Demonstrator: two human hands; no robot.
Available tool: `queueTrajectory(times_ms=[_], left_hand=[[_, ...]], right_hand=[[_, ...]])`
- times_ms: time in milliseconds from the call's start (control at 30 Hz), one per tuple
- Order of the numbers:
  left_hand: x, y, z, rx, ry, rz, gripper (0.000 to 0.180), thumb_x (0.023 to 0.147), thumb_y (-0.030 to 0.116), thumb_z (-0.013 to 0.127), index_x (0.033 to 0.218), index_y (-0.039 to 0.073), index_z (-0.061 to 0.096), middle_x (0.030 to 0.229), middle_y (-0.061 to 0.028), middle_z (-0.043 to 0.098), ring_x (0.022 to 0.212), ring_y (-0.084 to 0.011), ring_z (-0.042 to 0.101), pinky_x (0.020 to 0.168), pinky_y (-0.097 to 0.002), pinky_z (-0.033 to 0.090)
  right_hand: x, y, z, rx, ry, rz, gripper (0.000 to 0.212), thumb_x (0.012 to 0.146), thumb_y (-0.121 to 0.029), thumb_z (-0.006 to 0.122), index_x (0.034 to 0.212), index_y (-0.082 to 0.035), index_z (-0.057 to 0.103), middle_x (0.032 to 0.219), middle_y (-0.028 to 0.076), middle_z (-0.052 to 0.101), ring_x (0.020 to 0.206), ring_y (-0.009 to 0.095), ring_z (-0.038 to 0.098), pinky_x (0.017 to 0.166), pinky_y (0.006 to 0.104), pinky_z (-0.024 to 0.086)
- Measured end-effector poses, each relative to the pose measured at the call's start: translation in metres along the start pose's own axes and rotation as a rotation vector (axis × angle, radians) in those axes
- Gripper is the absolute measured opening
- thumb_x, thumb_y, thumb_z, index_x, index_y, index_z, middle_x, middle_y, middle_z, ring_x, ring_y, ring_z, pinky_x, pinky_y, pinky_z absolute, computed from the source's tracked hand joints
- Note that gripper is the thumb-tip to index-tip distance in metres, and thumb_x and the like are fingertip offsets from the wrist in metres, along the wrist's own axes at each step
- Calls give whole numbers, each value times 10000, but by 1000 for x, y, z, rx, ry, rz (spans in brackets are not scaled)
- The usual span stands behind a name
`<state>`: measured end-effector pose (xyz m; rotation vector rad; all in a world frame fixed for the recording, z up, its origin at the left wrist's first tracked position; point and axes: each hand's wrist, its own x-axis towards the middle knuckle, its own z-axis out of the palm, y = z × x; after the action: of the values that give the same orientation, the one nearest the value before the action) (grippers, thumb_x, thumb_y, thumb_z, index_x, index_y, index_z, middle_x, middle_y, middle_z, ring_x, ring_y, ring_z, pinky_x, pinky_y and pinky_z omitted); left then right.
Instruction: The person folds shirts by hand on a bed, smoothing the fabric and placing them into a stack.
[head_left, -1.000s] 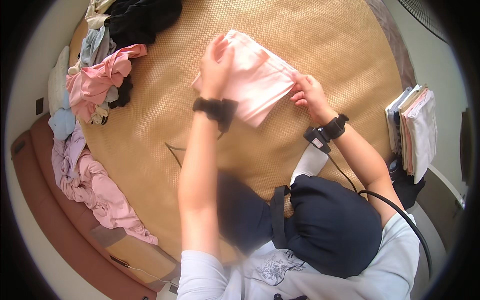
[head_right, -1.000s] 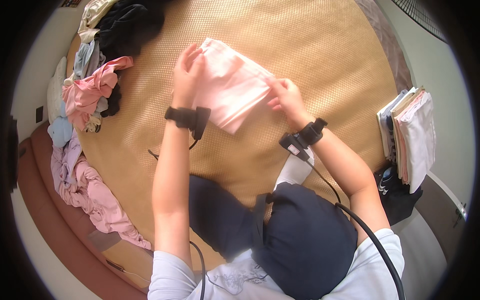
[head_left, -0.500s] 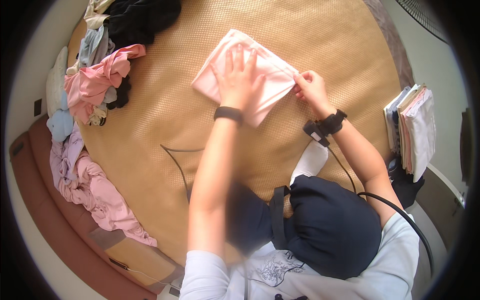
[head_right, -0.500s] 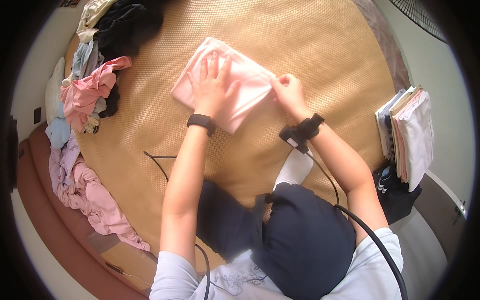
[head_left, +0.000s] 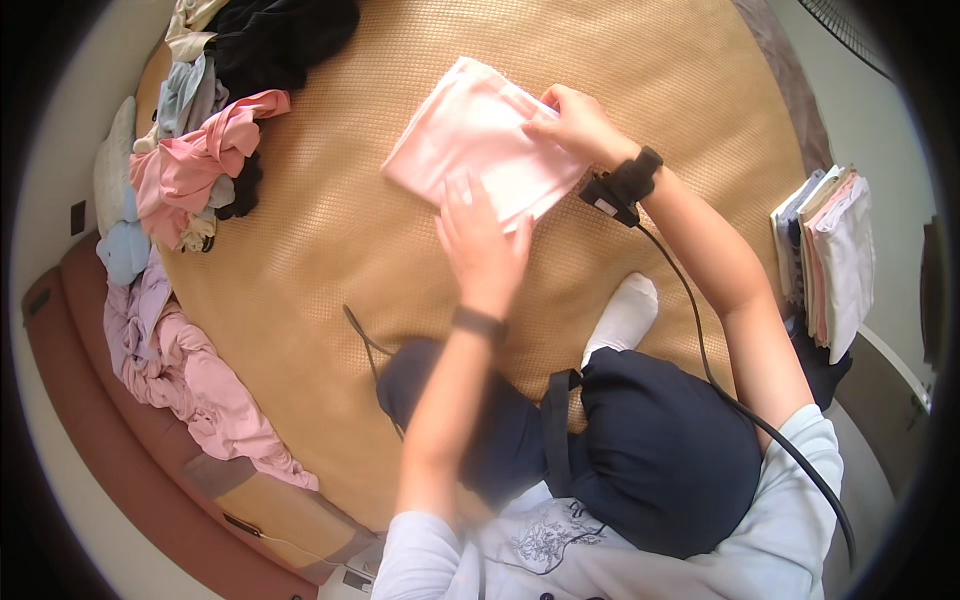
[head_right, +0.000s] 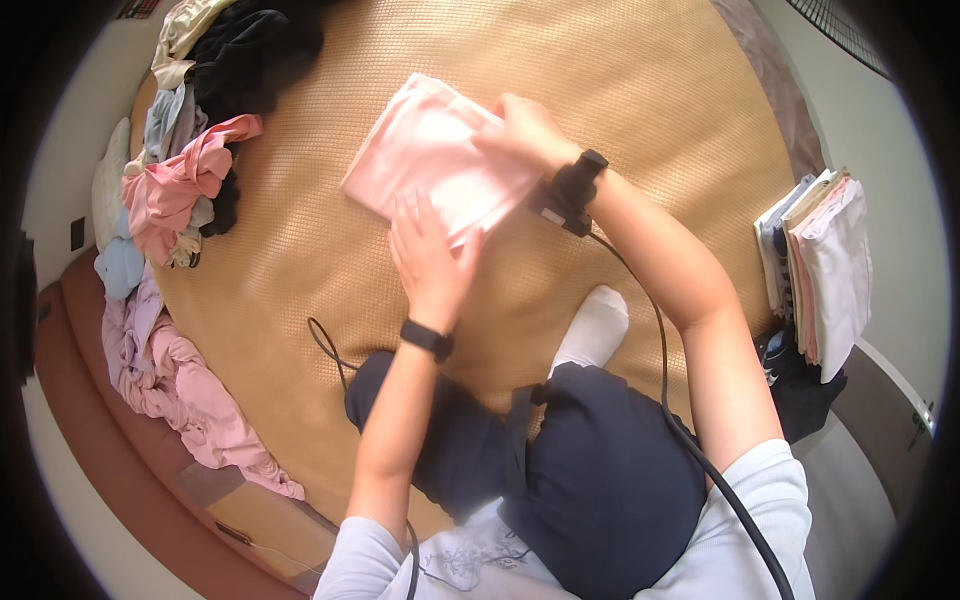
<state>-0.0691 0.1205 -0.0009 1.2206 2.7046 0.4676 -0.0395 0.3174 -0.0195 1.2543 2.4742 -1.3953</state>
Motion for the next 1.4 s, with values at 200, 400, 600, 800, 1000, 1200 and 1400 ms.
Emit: queueTrajectory(times_ms=[200, 400, 600, 800, 1000, 1200, 1400], left_hand=[[-52, 6, 7, -364, 10, -360, 405, 725, 223, 650, 1041, 30, 487, 995, -148, 493, 900, -298, 501, 792, -381, 412], [-56, 4, 24, -411, 151, -358, 254, 748, 182, 618, 945, 48, 531, 854, -105, 564, 728, -256, 568, 675, -360, 455], [-60, -1, 27, -346, 135, -245, 104, 742, 126, 597, 800, 57, 545, 780, -97, 553, 697, -272, 550, 623, -370, 444], [-69, 1, 25, -205, 126, -228, 121, 741, 151, 576, 700, 82, 485, 718, -88, 503, 618, -272, 524, 562, -385, 427], [-59, 3, 19, -266, 133, -224, 190, 773, 239, 585, 716, 75, 508, 712, -87, 530, 593, -262, 540, 543, -360, 436], [-44, 3, 10, -495, -47, -648, 317, 803, 362, 563, 726, 55, 550, 604, -91, 586, 590, -259, 586, 576, -361, 447], [-55, 0, 18, -624, -24, -669, 274, 811, 294, 577, 787, 22, 567, 618, -101, 588, 570, -197, 568, 561, -321, 440]], right_hand=[[5, 5, -5, 87, -77, 2, 422, 654, -291, 731, 906, 12, 579, 797, 96, 608, 687, 145, 581, 613, 256, 466], [5, 4, -1, 161, -93, 86, 388, 682, -282, 706, 905, 13, 587, 808, 93, 613, 692, 139, 579, 615, 254, 463], [2, 5, -1, 127, -22, 40, 392, 704, -278, 679, 948, 15, 590, 841, 107, 623, 737, 163, 594, 675, 276, 474], [-10, -2, 7, -34, 134, -99, 380, 713, -265, 660, 986, -12, 585, 893, 147, 626, 804, 229, 609, 731, 311, 477], [-9, -3, 10, -11, 96, -90, 362, 782, -307, 608, 1000, -19, 579, 897, 154, 625, 816, 243, 611, 734, 327, 478], [-1, -2, 11, -68, 81, -133, 383, 802, -330, 589, 1009, -7, 570, 897, 158, 619, 825, 226, 597, 728, 317, 468], [29, -14, 14, -38, -27, -125, 408, 789, -334, 600, 1001, 12, 561, 876, 142, 607, 793, 207, 581, 710, 304, 460]])
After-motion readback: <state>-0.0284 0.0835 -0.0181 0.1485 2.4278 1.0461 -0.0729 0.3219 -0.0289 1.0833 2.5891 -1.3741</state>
